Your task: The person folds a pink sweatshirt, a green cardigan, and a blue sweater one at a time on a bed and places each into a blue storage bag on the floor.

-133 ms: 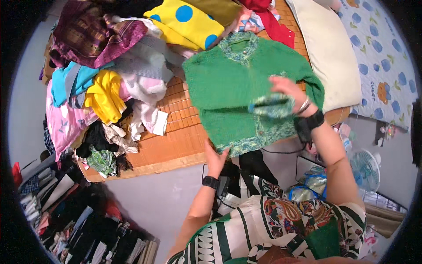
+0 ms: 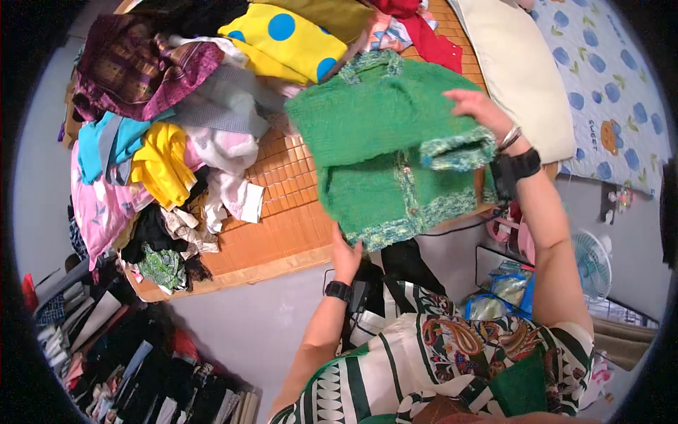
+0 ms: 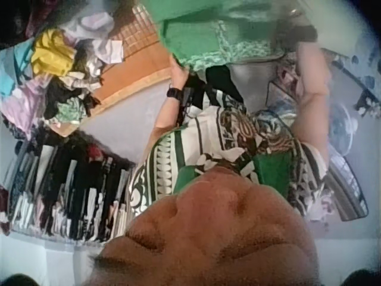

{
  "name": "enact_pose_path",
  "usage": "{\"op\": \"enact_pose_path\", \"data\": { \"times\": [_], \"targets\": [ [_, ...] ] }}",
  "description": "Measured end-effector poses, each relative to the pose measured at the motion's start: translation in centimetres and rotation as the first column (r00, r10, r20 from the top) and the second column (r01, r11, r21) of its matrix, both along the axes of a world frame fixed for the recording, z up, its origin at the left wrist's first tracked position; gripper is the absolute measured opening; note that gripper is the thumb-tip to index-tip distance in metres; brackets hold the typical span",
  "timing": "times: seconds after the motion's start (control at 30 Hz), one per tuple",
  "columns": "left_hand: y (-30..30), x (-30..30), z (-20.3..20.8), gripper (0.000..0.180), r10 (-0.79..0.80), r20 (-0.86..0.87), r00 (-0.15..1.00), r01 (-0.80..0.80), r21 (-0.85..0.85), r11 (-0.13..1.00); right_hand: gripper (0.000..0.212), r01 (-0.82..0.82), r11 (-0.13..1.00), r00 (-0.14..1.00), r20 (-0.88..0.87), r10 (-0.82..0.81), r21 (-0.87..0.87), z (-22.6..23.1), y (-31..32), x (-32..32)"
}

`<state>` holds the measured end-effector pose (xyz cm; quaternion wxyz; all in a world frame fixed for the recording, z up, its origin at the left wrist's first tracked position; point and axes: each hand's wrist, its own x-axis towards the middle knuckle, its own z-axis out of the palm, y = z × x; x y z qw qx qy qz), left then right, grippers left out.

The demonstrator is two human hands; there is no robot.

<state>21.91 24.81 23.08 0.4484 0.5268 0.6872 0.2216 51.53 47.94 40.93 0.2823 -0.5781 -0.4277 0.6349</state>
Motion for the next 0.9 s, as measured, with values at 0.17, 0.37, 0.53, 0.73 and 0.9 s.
{"op": "enact_pose_path", "data": {
  "times": [0.17,0.37,0.53,0.73,0.9],
  "targets": [
    [0.6,2.6,3.6,0.070,-0.255,0.018,0.967,0.254,0.005,0.967,0.035,-0.033,0.997,0.992,0.121,0.024,0.077,4.3,0.4,4.4],
    [3.5,6.2,2.4,0.063,-0.787,-0.028,0.617,0.779,0.168,0.604,0.038,-0.348,0.929,0.839,0.483,0.250,0.123,6.7,-2.6,2.5],
    [5.7,5.1,-1.6,0.042,-0.761,0.407,0.505,0.747,0.235,0.622,0.042,-0.715,0.667,0.642,0.575,0.507,0.210,-1.2,-9.9,-3.2],
    [10.5,1.0,-2.5,0.039,0.007,0.636,0.772,0.280,-0.350,0.894,0.063,-0.785,0.617,0.337,0.869,0.363,0.046,-9.5,-18.8,-7.5],
    [15.1,3.2,0.0,0.058,-0.047,0.585,0.809,0.209,-0.211,0.955,0.072,-0.413,0.910,0.627,0.731,0.271,0.017,-12.5,-22.1,-8.2]
  ]
}}
